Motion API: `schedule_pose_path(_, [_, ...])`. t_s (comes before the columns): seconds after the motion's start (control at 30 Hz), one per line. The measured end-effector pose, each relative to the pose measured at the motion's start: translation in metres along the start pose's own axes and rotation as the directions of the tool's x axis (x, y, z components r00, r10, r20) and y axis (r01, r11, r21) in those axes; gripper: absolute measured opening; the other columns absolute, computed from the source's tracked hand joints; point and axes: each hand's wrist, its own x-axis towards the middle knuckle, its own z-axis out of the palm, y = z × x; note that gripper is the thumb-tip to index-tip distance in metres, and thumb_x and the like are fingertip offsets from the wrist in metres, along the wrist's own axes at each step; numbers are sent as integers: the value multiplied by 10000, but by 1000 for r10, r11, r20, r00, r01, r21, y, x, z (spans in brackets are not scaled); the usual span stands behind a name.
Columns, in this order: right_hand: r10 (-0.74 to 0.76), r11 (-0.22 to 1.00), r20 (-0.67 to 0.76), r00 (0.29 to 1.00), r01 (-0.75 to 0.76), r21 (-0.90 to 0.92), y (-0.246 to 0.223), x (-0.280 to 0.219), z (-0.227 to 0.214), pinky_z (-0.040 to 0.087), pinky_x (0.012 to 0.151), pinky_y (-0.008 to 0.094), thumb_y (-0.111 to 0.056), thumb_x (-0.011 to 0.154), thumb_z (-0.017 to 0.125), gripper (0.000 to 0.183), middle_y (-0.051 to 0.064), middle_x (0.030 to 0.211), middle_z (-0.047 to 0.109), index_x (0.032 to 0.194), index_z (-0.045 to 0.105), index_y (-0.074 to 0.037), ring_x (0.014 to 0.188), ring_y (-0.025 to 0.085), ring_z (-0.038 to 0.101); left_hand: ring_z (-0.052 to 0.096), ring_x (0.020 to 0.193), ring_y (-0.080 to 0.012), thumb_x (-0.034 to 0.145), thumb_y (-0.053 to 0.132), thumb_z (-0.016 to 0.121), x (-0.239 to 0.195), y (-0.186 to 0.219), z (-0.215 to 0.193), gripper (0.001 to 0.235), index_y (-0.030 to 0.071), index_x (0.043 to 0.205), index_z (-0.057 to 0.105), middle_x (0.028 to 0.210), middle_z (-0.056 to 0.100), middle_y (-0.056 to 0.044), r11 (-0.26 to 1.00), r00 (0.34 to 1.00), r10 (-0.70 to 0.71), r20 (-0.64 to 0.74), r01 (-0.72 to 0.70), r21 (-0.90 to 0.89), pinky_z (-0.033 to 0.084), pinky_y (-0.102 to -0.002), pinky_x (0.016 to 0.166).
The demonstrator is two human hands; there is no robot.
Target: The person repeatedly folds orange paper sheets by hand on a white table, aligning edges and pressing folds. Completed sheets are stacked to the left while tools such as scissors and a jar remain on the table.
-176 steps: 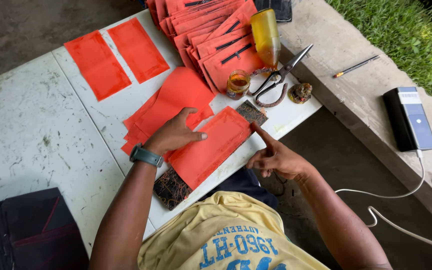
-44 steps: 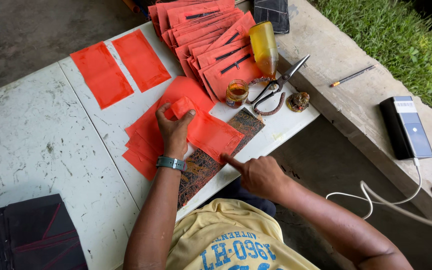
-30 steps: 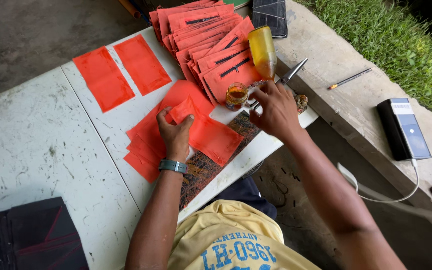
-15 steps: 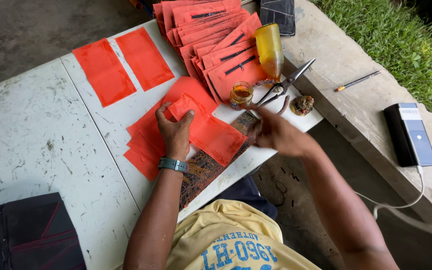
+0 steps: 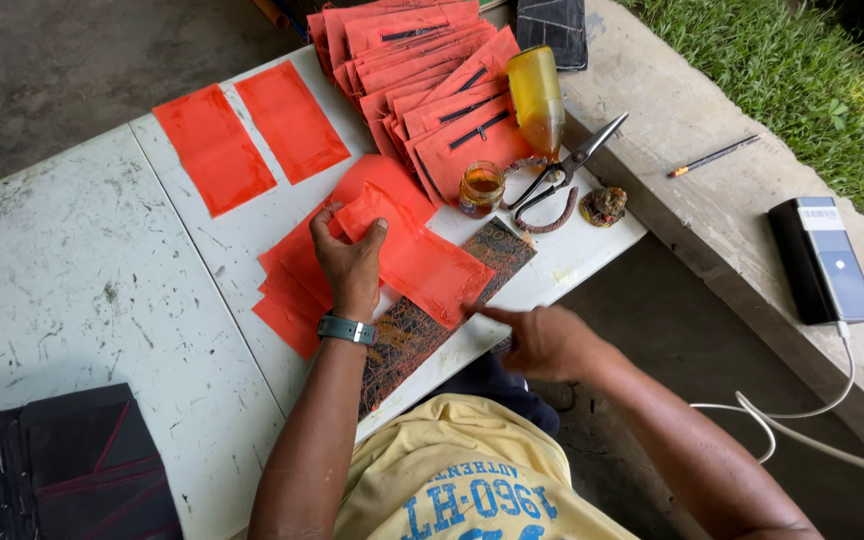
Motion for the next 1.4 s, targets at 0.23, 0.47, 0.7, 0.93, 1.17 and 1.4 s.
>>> schedule_pose_path(0.23, [-198, 971, -537, 820, 238, 4, 21, 10, 15, 536, 824, 435, -174, 773, 720, 695, 101, 1047, 742, 1427, 503, -265, 933, 323, 691, 608, 1079, -184, 844, 14, 789, -23, 25, 5, 585, 38, 1324, 457, 1265, 566, -144, 975, 973, 219, 68, -222, 28, 569, -325, 900])
schedule_pose_path(0.47, [-51, 986, -604, 795, 134, 94, 45, 42, 12, 331, 1086, 553, -37, 683, 637, 1030, 17, 1311, 669, 1595, 170, -135, 1192, 293, 594, 492, 704, -187, 823, -57, 829, -74, 74, -7, 573, 36, 1277, 491, 1072, 557, -140, 977, 977, 172, 128, -186, 107, 439, -321, 587])
schedule_pose_path(0.7, [-61, 998, -585, 809, 57, -24, 39, 41, 7, 307, 1092, 554, -66, 695, 652, 1031, -32, 1291, 683, 1598, 166, -173, 1264, 273, 561, 670, 1074, -152, 884, -100, 744, -88, 135, -61, 637, 51, 1386, 382, 1277, 513, -94, 858, 849, 500, 171, -459, -230, 621, -297, 905])
schedule_pose_path(0.93, [-10, 1000, -560, 829, 17, 8, 38, 41, 6, 326, 1140, 541, -101, 733, 668, 989, -11, 1310, 661, 1607, 233, -263, 1155, 236, 624, 734, 881, -155, 870, -79, 717, -32, 161, -160, 675, 63, 1410, 339, 974, 732, -138, 936, 937, 326, 129, -339, 98, 612, -273, 755])
schedule_pose_path(1.17, [-153, 978, -766, 625, 205, -28, 35, 29, 7, 386, 1063, 505, -86, 660, 717, 931, 162, 1450, 497, 1528, 394, -178, 1228, 321, 577, 615, 645, -121, 866, 20, 758, 53, 100, -218, 614, 104, 1367, 413, 768, 688, -89, 812, 972, 226, -66, -151, 563, 512, -288, 589])
schedule_pose_path(1.4, [-31, 974, -822, 569, 202, 104, 32, 25, 7, 422, 1073, 480, -91, 757, 713, 855, 177, 1376, 532, 1546, 383, -109, 1197, 297, 612, 701, 798, -356, 805, 61, 836, 139, 56, -256, 675, 153, 1347, 446, 881, 700, -191, 618, 911, 407, -66, -221, 754, 560, -450, 727])
